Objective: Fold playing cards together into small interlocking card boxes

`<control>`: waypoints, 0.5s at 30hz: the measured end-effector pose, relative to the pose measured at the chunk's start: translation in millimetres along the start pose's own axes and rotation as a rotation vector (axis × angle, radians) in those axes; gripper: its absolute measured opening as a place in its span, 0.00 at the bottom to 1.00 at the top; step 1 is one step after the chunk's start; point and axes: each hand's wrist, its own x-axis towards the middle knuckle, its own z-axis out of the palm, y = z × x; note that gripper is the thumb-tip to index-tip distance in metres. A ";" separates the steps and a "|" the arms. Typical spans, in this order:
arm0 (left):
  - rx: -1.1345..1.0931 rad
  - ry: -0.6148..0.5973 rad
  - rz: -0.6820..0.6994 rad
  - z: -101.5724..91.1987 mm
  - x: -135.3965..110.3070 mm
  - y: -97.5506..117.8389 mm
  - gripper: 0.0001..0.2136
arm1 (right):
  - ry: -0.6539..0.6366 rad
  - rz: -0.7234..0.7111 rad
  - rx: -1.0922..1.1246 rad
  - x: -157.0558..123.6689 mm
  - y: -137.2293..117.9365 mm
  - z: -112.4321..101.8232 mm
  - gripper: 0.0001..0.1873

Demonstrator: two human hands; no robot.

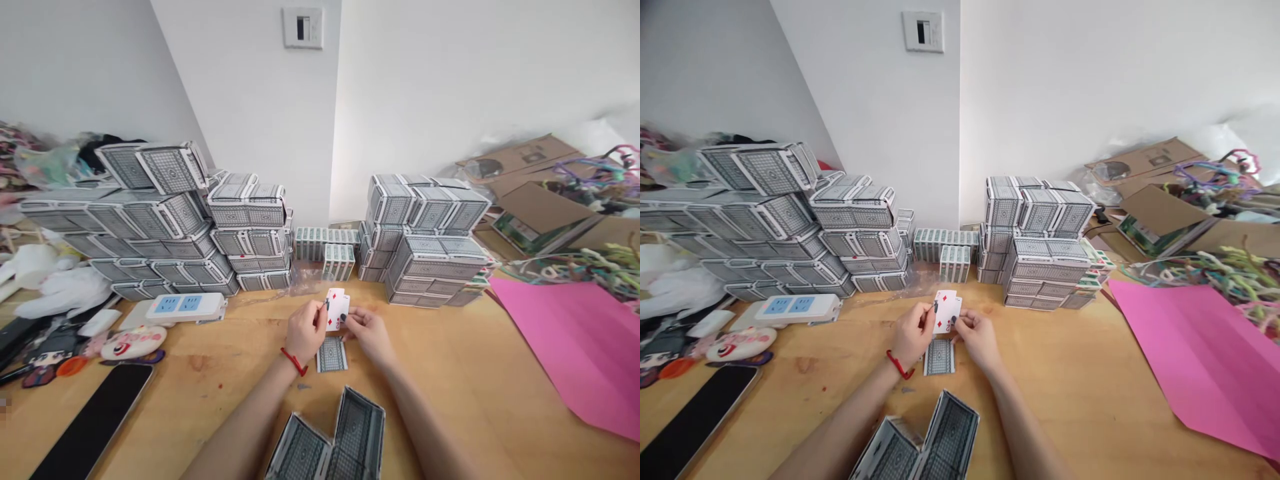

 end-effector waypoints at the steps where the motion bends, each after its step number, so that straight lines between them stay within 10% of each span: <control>1: 0.005 0.002 0.014 -0.1 0.0 0.0 0.07 | 0.002 0.001 0.001 0.5 0.5 -0.3 0.12; 10: 0.108 -0.046 0.332 0.6 -2.5 3.7 0.08 | 0.155 -0.012 -0.056 -1.2 12.0 7.9 0.11; 15: 0.054 -0.010 0.191 1.0 -2.0 0.0 0.08 | 0.146 -0.045 -0.055 -1.6 12.5 9.6 0.11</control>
